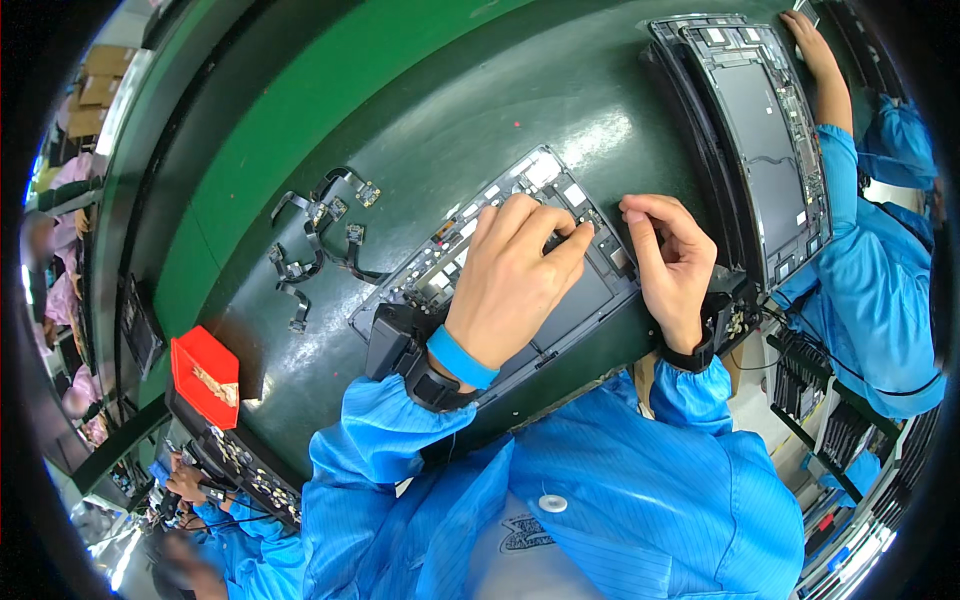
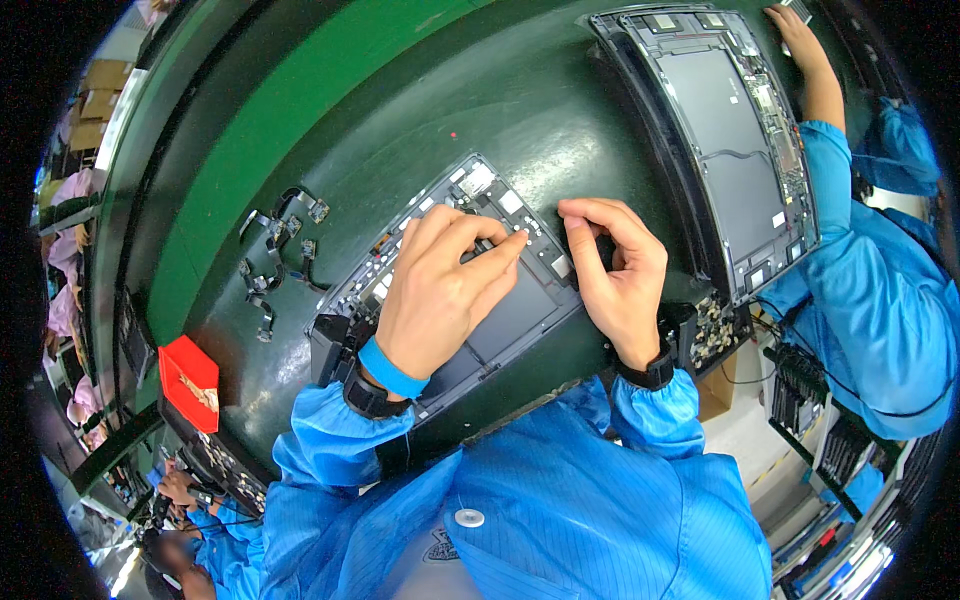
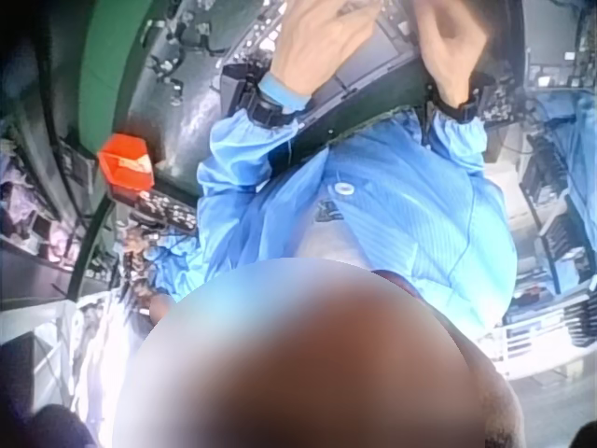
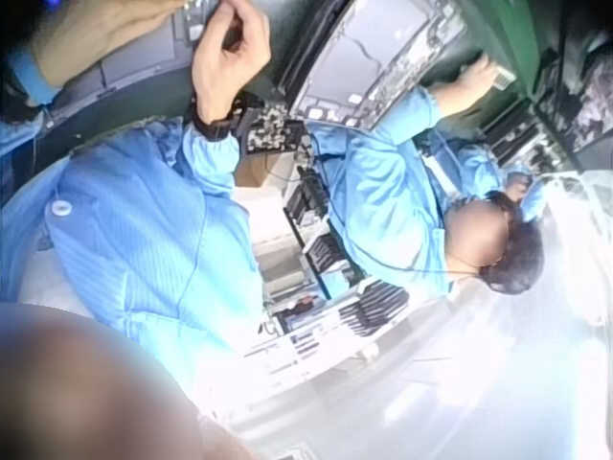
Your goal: The person is seen connecting components inside an electronic device, likely a tablet or laptop, using their hands on a factory assembly line.
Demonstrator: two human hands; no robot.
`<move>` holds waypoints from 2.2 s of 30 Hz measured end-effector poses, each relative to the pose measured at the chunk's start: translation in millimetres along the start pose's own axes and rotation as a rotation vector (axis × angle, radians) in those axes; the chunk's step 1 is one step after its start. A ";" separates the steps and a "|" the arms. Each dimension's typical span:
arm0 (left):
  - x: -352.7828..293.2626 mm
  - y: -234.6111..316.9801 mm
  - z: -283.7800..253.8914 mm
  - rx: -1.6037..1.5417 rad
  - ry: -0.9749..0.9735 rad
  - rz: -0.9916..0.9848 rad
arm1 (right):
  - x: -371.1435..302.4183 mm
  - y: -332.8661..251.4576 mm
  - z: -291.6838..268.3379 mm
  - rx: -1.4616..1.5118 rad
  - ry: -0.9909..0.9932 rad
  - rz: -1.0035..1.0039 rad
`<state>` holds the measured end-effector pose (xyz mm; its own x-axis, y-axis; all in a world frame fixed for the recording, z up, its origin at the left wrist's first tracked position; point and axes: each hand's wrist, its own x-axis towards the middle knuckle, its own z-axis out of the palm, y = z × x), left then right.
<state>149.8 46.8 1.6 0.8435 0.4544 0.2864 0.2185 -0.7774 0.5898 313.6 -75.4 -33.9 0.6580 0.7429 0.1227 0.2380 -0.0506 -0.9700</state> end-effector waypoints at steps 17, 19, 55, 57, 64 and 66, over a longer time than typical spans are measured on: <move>6.6 -4.6 5.0 0.062 -0.019 0.035 | 0.8 -4.9 1.5 -0.058 -0.019 -0.026; 6.2 -4.3 5.6 0.075 -0.016 0.045 | 0.9 -6.7 2.3 -0.086 -0.022 -0.031; -85.1 67.1 0.4 0.149 0.016 -0.098 | -16.4 -39.0 -22.0 0.165 -0.425 0.202; -92.6 89.9 -13.1 0.046 0.041 0.025 | -12.8 -43.1 -48.0 0.180 -0.294 0.165; -174.7 93.9 -68.1 -0.133 0.419 -0.038 | 71.8 -111.0 -57.2 0.354 -0.063 0.065; -197.8 86.1 -64.8 -0.074 0.438 -0.086 | 116.1 -105.9 -22.6 0.340 -0.108 0.064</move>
<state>-30.0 -81.8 44.7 0.5335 0.6692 0.5172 0.2294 -0.7031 0.6731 380.9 1.1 87.8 0.5801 0.8127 0.0543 -0.0645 0.1123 -0.9916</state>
